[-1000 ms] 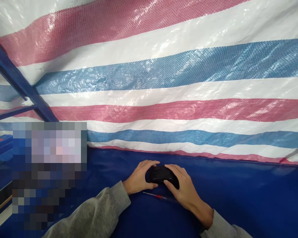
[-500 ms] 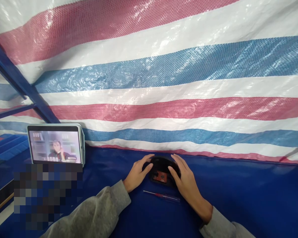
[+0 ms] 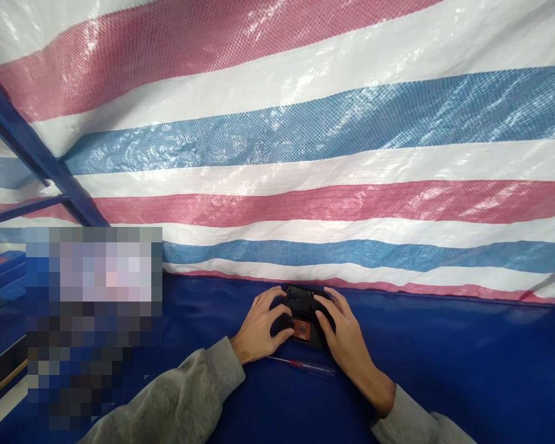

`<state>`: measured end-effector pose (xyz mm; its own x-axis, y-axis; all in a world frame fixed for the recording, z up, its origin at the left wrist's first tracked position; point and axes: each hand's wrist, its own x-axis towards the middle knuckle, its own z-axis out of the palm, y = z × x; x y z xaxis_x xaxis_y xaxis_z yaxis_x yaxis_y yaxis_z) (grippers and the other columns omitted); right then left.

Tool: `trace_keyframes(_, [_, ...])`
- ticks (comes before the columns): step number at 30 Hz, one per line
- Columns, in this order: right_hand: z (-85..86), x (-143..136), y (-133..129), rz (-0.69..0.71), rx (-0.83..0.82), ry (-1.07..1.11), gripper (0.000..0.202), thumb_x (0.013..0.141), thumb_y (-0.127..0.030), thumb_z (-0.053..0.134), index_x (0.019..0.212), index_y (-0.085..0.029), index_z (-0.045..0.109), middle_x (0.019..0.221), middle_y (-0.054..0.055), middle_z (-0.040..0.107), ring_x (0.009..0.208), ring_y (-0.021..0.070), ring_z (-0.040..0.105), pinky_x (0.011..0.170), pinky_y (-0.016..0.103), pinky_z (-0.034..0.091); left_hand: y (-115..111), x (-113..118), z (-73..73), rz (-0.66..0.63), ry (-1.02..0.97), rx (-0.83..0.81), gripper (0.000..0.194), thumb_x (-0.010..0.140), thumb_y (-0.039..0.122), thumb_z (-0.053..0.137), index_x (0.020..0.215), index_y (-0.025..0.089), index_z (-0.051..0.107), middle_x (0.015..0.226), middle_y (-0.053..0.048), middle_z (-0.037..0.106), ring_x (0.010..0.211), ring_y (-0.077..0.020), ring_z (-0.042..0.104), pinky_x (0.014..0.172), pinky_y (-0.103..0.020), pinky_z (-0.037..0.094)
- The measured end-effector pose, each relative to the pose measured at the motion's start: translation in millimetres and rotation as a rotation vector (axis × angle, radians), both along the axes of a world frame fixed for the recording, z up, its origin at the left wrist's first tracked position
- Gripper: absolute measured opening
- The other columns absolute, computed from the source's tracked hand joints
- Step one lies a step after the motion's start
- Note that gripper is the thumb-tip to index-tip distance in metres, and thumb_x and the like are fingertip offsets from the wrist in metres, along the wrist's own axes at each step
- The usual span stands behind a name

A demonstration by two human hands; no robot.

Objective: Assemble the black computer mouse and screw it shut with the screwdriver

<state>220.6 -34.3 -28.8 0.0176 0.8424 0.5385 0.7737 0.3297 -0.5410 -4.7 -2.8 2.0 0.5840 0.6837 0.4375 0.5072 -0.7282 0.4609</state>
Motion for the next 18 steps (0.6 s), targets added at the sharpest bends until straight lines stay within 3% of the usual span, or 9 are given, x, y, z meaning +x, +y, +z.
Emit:
trace_keyframes(4, [13.6,-6.2,-8.6,-0.033,0.094,0.003,0.028,0.093,-0.034,0.048,0.113,-0.023,0.064,0.129,0.010,0.054,0.119,0.0246,0.054,0.101,0.045,0.047,1.8,-1.0,-2.3,-0.011,-0.034,0.042,0.022,0.080,0.029,0.073,0.099,0.021,0.065,0.129,-0.010,0.051,0.128,-0.0307,0.043,0.106,-0.049,0.037])
trace_keyframes(8, [22.8,-13.5,-18.2,0.043,0.175,0.001,0.030,0.091,-0.031,0.052,0.119,-0.024,0.060,0.123,0.009,0.058,0.115,0.0236,0.055,0.099,0.043,0.046,1.8,2.7,6.0,0.005,-0.093,0.114,0.025,0.090,0.035,0.062,0.112,0.022,0.063,0.130,-0.010,0.053,0.125,-0.0276,0.047,0.104,-0.046,0.040])
trace_keyframes(13, [21.4,-17.7,-19.3,0.029,0.088,0.016,0.038,0.091,-0.037,0.053,0.127,-0.024,0.056,0.122,0.009,0.060,0.113,0.0245,0.057,0.097,0.042,0.047,1.0,14.2,17.0,-0.001,-0.160,0.152,0.027,0.094,0.038,0.057,0.115,0.021,0.060,0.115,-0.007,0.066,0.113,-0.0217,0.058,0.104,-0.040,0.040])
trace_keyframes(18, [22.8,-21.0,-20.4,0.001,0.067,0.045,0.037,0.089,-0.042,0.055,0.121,-0.024,0.061,0.113,0.008,0.066,0.103,0.0243,0.062,0.092,0.040,0.050,0.3,15.7,10.7,-0.011,-0.216,0.181,0.029,0.095,0.038,0.055,0.117,0.021,0.061,0.114,-0.007,0.069,0.112,-0.0221,0.061,0.103,-0.040,0.040])
